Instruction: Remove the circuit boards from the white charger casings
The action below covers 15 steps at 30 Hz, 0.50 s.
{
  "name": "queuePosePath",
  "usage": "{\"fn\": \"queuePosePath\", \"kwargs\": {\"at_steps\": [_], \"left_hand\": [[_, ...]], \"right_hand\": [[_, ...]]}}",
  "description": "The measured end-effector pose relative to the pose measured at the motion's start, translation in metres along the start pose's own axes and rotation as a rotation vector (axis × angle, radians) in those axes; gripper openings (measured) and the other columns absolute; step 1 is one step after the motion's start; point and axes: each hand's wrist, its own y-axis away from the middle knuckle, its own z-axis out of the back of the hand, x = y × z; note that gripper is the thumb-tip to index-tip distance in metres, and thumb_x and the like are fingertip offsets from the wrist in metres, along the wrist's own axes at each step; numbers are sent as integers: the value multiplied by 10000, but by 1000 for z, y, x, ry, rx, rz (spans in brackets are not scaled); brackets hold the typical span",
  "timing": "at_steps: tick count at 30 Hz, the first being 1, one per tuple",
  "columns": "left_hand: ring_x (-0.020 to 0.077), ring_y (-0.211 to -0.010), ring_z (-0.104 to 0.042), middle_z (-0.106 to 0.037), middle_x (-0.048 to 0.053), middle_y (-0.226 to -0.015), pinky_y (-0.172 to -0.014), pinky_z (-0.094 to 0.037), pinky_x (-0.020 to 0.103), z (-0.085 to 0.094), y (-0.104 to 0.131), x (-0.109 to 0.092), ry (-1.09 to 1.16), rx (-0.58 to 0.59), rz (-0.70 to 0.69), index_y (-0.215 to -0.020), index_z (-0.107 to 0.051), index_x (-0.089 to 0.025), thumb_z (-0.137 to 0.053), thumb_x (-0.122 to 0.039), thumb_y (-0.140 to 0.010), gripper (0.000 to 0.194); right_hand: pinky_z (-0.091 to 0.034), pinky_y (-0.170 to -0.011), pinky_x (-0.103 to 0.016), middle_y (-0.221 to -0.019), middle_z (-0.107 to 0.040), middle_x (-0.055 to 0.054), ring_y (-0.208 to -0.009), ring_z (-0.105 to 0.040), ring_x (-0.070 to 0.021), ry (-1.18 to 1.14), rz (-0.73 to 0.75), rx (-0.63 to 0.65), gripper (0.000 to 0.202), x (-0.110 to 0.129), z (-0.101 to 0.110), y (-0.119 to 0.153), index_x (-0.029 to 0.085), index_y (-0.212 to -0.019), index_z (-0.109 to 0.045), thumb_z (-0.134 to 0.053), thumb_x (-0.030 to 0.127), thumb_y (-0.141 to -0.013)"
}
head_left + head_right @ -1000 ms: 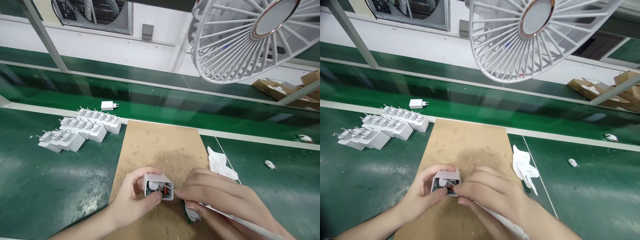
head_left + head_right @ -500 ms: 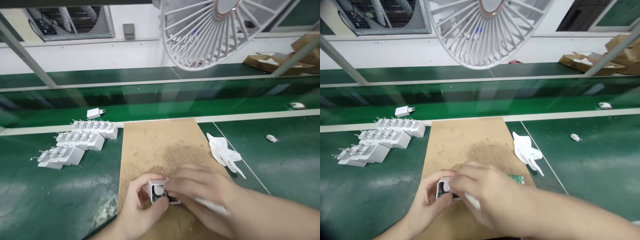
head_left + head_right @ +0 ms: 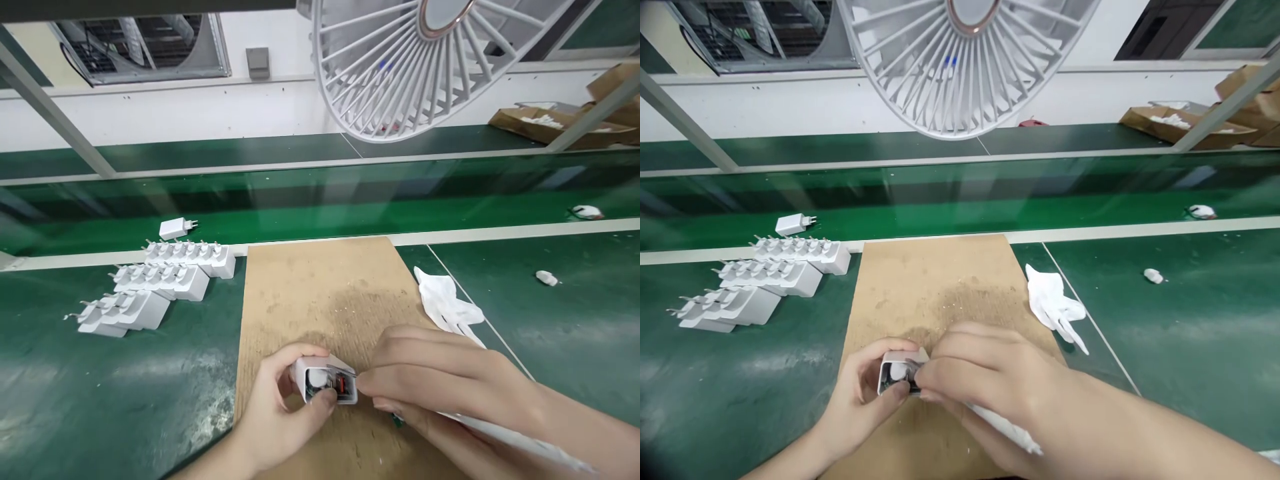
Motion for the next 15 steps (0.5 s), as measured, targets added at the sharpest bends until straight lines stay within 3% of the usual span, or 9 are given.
{"fn": "queuePosePath", "kwargs": {"at_steps": [4,9,15], "left_hand": [[194,-790,-662,-712,69,-916,-719,-526,289,3,-1,0,-42,31,-4,-1015,-602,-190,-689,-268,-768,273],[201,-803,-656,-692,85,-956,-720,-526,296,3,-1,5,-47,35,-2,-1042,-584,-186,-690,-246,-764,303],[182,-776,-639,-662,64,-911,-705,-516,287,-5,1,11,-16,-88,-83,-1024,-599,-177,-684,-157,-729,308]], "right_hand": [[-498,-618,-246,-782,-581,-34,-705,-535,-137,23,27,-55,227,2,1,4,180,-1106,-535,-452,79,-921],[-506,-685,-277,-797,-598,-64,-743,-527,-157,37,14,37,227,2,-6,6,134,-1061,-571,-434,40,-905],[-505,-773,-303,-900,-644,-96,-837,-553,-185,51,24,139,327,2,-6,1,110,-1099,-578,-411,-20,-850]]}}
